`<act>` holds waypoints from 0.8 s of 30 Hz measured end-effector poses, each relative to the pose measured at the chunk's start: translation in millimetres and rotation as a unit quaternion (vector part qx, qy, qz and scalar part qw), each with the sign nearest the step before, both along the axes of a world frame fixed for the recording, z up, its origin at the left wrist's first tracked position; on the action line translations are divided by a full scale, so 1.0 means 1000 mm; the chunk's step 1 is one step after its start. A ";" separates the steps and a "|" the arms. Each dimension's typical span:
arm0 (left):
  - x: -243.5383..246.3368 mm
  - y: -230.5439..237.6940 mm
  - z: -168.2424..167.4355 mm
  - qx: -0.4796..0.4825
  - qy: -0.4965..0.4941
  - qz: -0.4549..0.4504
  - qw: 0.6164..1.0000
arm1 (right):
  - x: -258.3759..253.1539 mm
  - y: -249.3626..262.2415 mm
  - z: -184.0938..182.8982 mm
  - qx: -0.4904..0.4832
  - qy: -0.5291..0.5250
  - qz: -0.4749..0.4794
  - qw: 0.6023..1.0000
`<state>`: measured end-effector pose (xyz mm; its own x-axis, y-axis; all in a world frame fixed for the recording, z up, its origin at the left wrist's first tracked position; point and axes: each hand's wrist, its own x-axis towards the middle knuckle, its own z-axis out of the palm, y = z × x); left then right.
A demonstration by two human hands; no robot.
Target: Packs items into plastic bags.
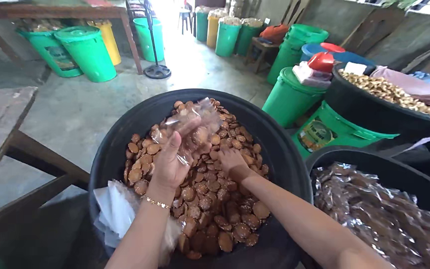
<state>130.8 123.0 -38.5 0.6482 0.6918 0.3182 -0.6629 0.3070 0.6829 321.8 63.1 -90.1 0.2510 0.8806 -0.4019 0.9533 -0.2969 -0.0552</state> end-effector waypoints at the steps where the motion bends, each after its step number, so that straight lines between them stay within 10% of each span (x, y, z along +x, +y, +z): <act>1: 0.001 -0.002 0.003 -0.022 0.000 -0.002 1.000 | -0.002 0.000 0.004 0.005 -0.006 -0.001 1.000; 10: 0.000 -0.001 0.009 -0.008 0.002 -0.061 0.998 | 0.030 -0.005 0.015 0.111 0.145 -0.087 0.979; 12: 0.000 -0.004 0.009 0.001 0.009 -0.050 0.999 | 0.037 -0.013 0.026 0.290 0.358 -0.210 0.863; 15: 0.000 -0.006 0.010 0.009 0.015 -0.038 0.999 | 0.031 -0.033 0.066 0.429 0.659 -0.292 0.544; 17: 0.000 -0.007 0.011 0.016 0.013 -0.047 0.999 | 0.020 -0.059 0.093 0.450 0.720 -0.248 0.466; 24: 0.003 -0.022 0.007 0.128 0.052 -0.180 0.974 | -0.003 -0.103 0.109 0.502 0.514 0.035 0.694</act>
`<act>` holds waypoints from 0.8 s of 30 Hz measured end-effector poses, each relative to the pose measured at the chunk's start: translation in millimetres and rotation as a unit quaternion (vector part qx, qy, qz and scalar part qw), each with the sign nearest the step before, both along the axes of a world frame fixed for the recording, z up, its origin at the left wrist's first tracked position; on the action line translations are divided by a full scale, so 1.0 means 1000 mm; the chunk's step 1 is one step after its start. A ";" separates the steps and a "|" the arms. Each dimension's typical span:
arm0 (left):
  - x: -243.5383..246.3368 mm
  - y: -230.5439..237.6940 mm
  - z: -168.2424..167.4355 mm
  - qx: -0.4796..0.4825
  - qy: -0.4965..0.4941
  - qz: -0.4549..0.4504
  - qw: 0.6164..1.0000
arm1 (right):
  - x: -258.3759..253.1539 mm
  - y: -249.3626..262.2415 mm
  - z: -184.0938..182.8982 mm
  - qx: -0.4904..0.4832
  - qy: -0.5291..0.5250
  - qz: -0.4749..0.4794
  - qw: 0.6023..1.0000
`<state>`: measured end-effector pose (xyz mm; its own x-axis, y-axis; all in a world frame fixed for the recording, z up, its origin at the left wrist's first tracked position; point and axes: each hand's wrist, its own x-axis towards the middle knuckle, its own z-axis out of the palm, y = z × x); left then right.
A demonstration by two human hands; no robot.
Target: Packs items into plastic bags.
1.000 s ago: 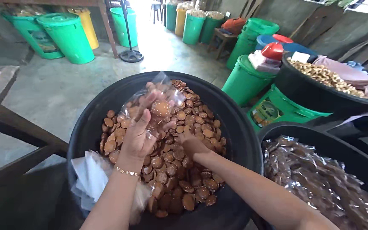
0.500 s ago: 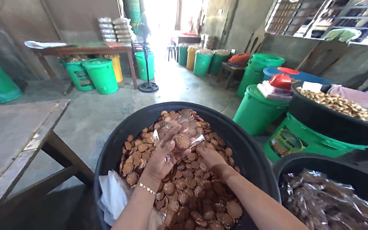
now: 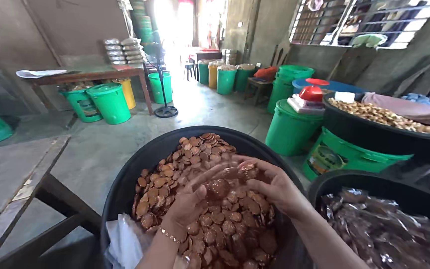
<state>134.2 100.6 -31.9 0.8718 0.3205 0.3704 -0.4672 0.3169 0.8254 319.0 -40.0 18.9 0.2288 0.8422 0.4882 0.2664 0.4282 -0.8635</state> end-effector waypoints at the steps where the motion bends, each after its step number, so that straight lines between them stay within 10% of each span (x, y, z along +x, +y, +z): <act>1: -0.001 -0.005 0.000 0.004 0.009 -0.007 1.000 | -0.003 0.001 -0.001 -0.002 -0.037 -0.002 0.999; 7: 0.002 -0.027 -0.001 -0.022 0.018 -0.051 0.998 | -0.002 -0.011 0.010 -0.044 -0.235 0.037 0.970; 11: 0.007 -0.030 0.002 0.010 0.041 -0.083 0.996 | -0.021 -0.015 0.009 -0.014 -0.218 -0.146 0.965; 19: 0.015 -0.062 -0.009 -0.080 0.090 0.075 0.990 | -0.009 -0.041 0.026 -0.028 -0.262 -0.013 0.965; 24: 0.045 -0.100 0.002 -0.112 0.106 0.010 0.988 | -0.015 -0.084 0.017 -0.093 -0.216 -0.123 0.964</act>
<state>179.2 0.3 -29.5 0.9148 0.3919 0.0981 -0.2993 0.4943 0.8161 304.3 -123.6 35.5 0.2411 0.8705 0.4291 0.6920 0.1558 -0.7048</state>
